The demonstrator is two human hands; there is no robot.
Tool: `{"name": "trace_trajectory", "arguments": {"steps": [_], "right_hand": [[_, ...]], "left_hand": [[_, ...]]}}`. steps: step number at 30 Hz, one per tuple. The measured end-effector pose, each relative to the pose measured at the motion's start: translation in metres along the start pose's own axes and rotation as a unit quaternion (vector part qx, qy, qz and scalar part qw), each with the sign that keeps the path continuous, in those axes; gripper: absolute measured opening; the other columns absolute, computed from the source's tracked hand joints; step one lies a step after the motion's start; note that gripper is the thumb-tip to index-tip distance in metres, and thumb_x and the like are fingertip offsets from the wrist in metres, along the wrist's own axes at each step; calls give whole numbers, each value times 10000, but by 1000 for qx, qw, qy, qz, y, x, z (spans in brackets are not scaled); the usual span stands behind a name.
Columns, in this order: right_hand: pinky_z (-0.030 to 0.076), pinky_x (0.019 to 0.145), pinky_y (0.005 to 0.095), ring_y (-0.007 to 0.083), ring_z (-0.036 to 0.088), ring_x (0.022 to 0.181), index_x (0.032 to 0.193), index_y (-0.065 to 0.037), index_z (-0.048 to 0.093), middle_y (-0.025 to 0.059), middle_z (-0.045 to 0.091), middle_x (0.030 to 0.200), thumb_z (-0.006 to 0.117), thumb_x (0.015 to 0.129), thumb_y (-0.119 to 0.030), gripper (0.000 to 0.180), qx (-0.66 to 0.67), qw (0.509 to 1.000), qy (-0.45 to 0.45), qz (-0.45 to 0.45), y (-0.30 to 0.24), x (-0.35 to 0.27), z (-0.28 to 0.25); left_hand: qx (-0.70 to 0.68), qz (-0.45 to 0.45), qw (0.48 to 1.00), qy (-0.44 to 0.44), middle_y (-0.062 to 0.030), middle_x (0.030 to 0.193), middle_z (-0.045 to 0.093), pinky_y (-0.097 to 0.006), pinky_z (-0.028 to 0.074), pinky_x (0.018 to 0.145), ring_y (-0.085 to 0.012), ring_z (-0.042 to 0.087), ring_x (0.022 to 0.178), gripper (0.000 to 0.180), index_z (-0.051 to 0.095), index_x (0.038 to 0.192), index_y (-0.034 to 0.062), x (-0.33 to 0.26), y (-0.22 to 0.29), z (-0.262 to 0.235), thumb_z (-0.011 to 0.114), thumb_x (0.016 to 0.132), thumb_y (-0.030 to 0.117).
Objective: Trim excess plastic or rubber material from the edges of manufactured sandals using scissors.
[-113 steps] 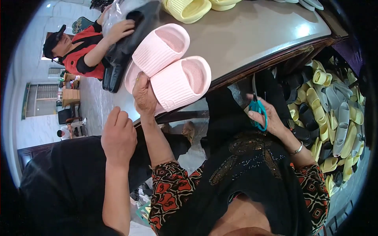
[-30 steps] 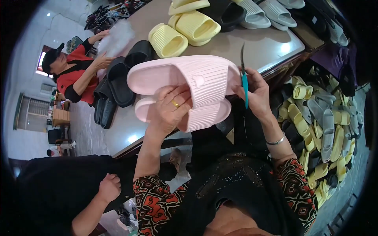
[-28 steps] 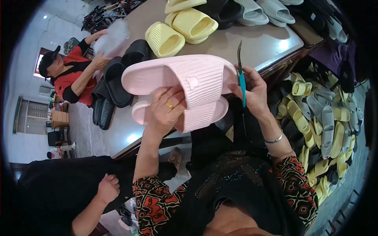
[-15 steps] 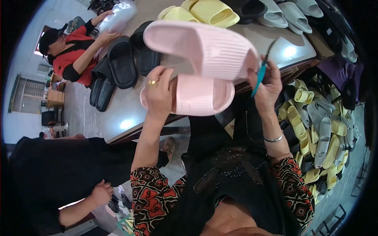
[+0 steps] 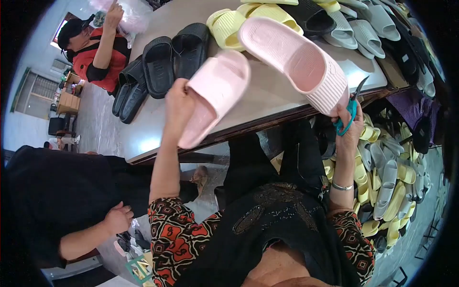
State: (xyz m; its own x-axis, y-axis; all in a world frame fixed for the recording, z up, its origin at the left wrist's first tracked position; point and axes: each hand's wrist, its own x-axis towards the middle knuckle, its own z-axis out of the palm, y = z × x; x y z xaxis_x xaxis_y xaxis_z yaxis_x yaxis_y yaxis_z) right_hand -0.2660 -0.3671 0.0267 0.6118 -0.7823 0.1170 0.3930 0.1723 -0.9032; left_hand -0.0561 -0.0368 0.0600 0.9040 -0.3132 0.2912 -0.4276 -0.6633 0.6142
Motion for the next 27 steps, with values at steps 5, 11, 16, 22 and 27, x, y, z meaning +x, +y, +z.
{"name": "trace_trajectory", "arguments": {"steps": [5,11,16,22,27], "right_hand": [[421,462,195,89,550,569,1086,-26,563,18,607,781,692,781,-51,331,-8,996,-11,87,10,1,-15],[445,466,204,92,568,598,1145,-12,544,29,614,826,710,743,-42,436,-19,991,-36,130,10,-5,-12],[416,460,209,87,543,570,1049,-34,557,13,595,777,679,771,-57,305,-43,989,-34,136,1,-15,2],[392,470,206,79,518,552,1006,-40,562,2,581,754,667,787,-83,246,-45,987,-12,151,2,-17,-7],[375,480,201,76,509,557,1023,-36,564,-1,578,755,666,799,-110,257,-35,988,-39,146,3,-17,-17]], "left_hand": [[-336,-242,910,-30,-161,971,603,-366,551,669,-250,633,837,295,510,1089,-57,-8,-7,-15,572,829,67],[-528,-184,829,-9,-137,1020,569,-382,576,753,-229,629,876,425,454,1152,-85,-15,15,11,651,795,38],[-600,-179,778,50,-131,1027,565,-378,577,766,-202,625,883,420,471,1129,-64,-16,20,28,686,777,15],[-601,-137,778,125,-124,1043,554,-362,573,766,-180,619,873,400,458,1092,-36,-18,13,36,695,771,6],[-571,-117,789,192,-106,1037,547,-305,555,729,-153,593,891,448,417,1106,-5,-21,12,37,707,766,2]]}}
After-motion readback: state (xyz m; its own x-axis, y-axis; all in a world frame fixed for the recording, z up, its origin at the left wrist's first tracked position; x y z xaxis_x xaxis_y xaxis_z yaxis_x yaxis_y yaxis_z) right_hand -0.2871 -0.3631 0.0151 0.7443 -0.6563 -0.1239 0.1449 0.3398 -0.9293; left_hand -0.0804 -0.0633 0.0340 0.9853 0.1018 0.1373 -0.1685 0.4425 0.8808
